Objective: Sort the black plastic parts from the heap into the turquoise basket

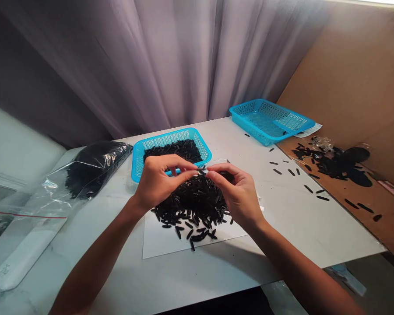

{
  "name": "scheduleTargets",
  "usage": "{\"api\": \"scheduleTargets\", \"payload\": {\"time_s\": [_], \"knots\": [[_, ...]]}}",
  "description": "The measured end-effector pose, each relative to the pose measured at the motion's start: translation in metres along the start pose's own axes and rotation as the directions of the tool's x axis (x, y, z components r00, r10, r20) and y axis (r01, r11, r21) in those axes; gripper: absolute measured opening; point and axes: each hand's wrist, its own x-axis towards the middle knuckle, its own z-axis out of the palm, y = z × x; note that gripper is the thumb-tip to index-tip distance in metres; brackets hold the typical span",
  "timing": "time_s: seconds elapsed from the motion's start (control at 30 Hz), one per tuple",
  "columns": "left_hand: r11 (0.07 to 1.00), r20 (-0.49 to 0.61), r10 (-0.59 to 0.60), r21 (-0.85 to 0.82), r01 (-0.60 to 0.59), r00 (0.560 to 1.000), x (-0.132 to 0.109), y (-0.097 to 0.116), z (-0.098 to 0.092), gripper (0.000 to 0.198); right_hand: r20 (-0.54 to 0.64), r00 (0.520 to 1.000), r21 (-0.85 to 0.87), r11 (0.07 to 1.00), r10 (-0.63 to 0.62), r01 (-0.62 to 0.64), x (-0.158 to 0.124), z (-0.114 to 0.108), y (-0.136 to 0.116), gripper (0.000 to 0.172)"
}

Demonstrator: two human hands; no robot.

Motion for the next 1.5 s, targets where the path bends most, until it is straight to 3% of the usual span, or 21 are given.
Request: {"api": "scheduleTargets", "payload": {"time_s": [0.07,0.13,0.23,0.3,0.37,0.5,0.6,0.67,0.73,0.93,1.13,1.3,1.5], "knots": [[0.988,-0.127,-0.082,0.119,0.097,0.988,0.004,-0.017,-0.002,0.004,0.036,0.983,0.174,0.967,0.181,-0.185,0.004,0.0,-0.001,0.016],[0.956,-0.19,-0.168,0.208,0.207,0.967,0.007,-0.031,-0.004,0.021,0.117,0.931,0.315,0.876,0.345,-0.364,0.006,0.0,-0.002,0.021],[0.961,-0.079,-0.17,0.209,0.183,0.982,0.007,-0.032,-0.005,0.026,0.231,0.88,0.367,0.8,0.416,-0.475,0.007,0.002,-0.001,0.029],[0.989,0.11,-0.061,0.139,0.045,0.992,0.003,-0.02,-0.001,0.017,0.26,0.886,0.335,0.825,0.383,-0.455,0.005,0.003,0.002,0.029],[0.987,0.259,0.067,0.123,-0.102,0.963,-0.003,-0.007,0.004,0.014,0.271,0.903,0.284,0.868,0.334,-0.406,0.002,0.005,0.004,0.026],[0.881,0.259,0.286,0.307,-0.36,0.922,-0.009,0.0,0.01,0.014,0.299,0.909,0.175,0.92,0.289,-0.35,0.001,0.004,0.007,0.026],[0.761,0.27,0.451,0.383,-0.524,0.851,-0.01,-0.006,0.011,0.009,0.328,0.909,0.117,0.944,0.258,-0.31,0.002,0.001,0.007,0.03],[0.727,0.264,0.512,0.373,-0.576,0.817,-0.009,-0.007,0.011,0.005,0.335,0.911,0.07,0.958,0.24,-0.278,0.002,-0.001,0.007,0.035],[0.739,0.252,0.523,0.342,-0.58,0.814,-0.008,-0.007,0.013,0.003,0.336,0.914,0.008,0.969,0.228,-0.245,0.001,-0.002,0.005,0.038],[0.869,0.252,0.4,0.203,-0.452,0.881,-0.009,-0.006,0.013,0.007,0.366,0.921,-0.204,0.977,0.137,-0.064,0.0,0.0,0.001,0.041],[0.88,0.265,0.393,0.17,-0.444,0.88,-0.009,-0.006,0.011,0.011,0.344,0.931,-0.192,0.98,0.123,-0.059,-0.001,0.002,0.001,0.034],[0.882,0.215,0.399,0.174,-0.437,0.891,-0.006,-0.006,0.007,0.008,0.269,0.955,-0.17,0.982,0.123,-0.079,0.001,0.002,-0.002,0.024],[0.858,0.217,0.43,0.202,-0.472,0.876,-0.005,-0.002,0.0,0.008,0.179,0.983,-0.188,0.98,-0.034,0.068,0.002,-0.001,0.0,0.009]]}}
